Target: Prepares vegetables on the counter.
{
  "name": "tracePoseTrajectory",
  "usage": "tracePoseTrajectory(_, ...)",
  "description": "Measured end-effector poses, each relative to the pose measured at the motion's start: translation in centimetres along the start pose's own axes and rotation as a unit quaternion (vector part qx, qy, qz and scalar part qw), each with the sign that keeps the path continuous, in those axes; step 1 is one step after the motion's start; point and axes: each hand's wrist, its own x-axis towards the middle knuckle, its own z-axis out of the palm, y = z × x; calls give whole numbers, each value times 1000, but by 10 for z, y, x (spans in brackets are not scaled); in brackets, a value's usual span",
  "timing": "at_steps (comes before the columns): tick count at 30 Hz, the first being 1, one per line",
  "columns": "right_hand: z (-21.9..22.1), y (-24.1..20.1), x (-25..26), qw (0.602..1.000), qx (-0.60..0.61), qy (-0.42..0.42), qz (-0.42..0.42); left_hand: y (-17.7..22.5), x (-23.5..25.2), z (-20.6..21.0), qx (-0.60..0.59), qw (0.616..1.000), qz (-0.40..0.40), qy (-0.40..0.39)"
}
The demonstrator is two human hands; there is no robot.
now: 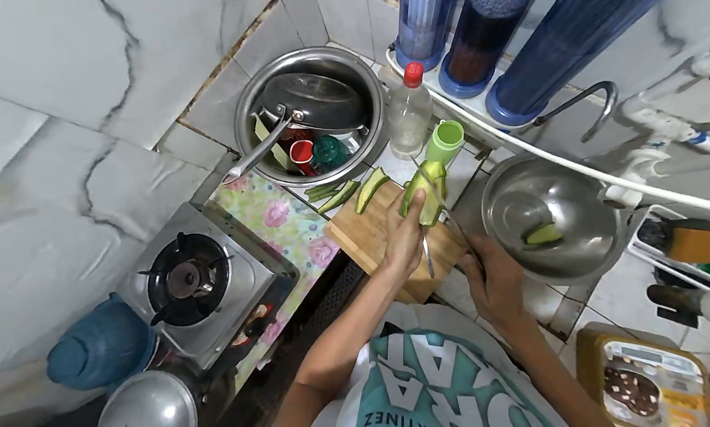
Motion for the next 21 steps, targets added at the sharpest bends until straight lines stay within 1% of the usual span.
tracePoseTrajectory(7,-11,1,-5,999,14,-19,27,2,8,-7,58,997,-2,-44)
tracePoseTrajectory(10,-13,1,-7,998,30,-19,46,1,10,-11,78,996,1,-39)
tracePoseTrajectory(14,-12,1,-10,997,42,-26,51,-7,11,-13,105,993,30,-34)
tracePoseTrajectory(17,-10,-2,-10,998,29,-30,51,-9,8,-10,101,993,36,-40)
tracePoseTrajectory(21,-10,-1,-11,997,31,-36,57,-9,6,-10,61,997,5,-39)
